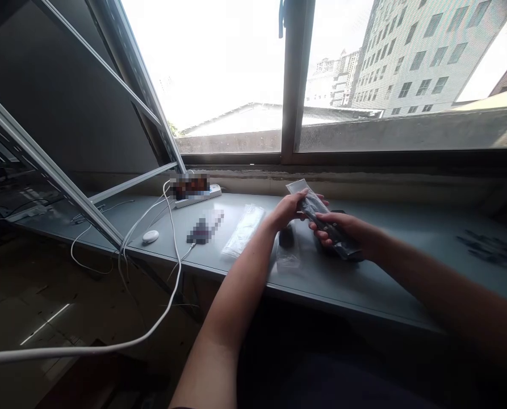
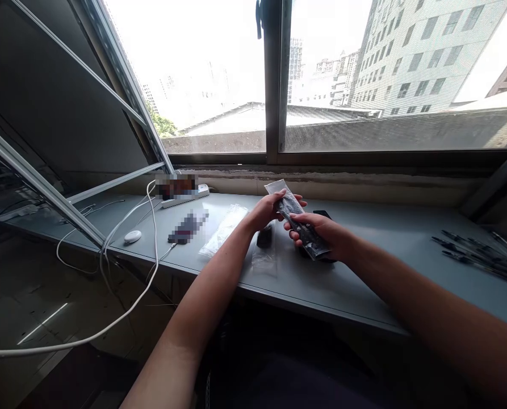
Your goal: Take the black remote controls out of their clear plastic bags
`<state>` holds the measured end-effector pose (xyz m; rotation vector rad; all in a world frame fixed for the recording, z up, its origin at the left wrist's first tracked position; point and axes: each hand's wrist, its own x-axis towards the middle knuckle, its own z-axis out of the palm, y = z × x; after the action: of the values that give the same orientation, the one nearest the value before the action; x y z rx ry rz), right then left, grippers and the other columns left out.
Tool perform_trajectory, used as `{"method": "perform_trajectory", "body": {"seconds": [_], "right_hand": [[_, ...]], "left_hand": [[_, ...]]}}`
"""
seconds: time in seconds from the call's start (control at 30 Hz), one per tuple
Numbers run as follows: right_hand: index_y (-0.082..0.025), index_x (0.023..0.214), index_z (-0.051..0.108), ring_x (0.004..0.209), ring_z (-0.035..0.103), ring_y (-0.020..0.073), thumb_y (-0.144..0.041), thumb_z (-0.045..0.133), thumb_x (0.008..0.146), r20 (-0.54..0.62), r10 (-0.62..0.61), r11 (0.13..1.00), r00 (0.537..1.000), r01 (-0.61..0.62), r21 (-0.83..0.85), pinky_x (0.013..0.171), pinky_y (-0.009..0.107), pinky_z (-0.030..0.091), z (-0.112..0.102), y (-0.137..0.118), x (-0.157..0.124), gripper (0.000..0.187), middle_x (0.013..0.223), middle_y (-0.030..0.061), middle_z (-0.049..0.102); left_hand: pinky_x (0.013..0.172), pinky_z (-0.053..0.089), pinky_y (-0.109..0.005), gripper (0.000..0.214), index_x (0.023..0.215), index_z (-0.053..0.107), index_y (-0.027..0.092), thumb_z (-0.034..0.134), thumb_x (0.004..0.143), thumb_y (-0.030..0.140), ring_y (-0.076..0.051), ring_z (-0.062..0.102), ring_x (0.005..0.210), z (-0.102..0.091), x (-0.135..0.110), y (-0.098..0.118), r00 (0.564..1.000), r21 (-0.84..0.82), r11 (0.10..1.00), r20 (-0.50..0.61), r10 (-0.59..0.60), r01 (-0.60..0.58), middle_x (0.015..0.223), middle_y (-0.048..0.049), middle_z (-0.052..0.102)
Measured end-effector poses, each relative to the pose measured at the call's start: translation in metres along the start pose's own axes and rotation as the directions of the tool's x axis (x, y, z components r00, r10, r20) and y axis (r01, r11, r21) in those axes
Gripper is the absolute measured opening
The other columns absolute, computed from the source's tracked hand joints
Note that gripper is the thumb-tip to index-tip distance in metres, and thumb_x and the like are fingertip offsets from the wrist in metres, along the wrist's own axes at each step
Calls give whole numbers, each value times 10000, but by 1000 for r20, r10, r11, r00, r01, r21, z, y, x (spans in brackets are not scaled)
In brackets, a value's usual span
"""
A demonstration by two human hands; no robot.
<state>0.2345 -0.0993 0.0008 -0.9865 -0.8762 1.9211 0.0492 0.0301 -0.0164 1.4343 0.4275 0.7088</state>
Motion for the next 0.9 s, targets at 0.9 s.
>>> {"method": "perform_trajectory", "body": {"seconds": [0.9], "right_hand": [[-180,1206,715,622,742,187,-170,754,1055,-162,-78,996,984,82,21,581,266,719,13,-1,-3,156,885,109,791]], "left_hand": [[1095,564,-391,519,1089,823,116,653,1022,602,-290,789,1112,4,1,0,995,-112,990,61,-74,81,1110,-182,857]]}}
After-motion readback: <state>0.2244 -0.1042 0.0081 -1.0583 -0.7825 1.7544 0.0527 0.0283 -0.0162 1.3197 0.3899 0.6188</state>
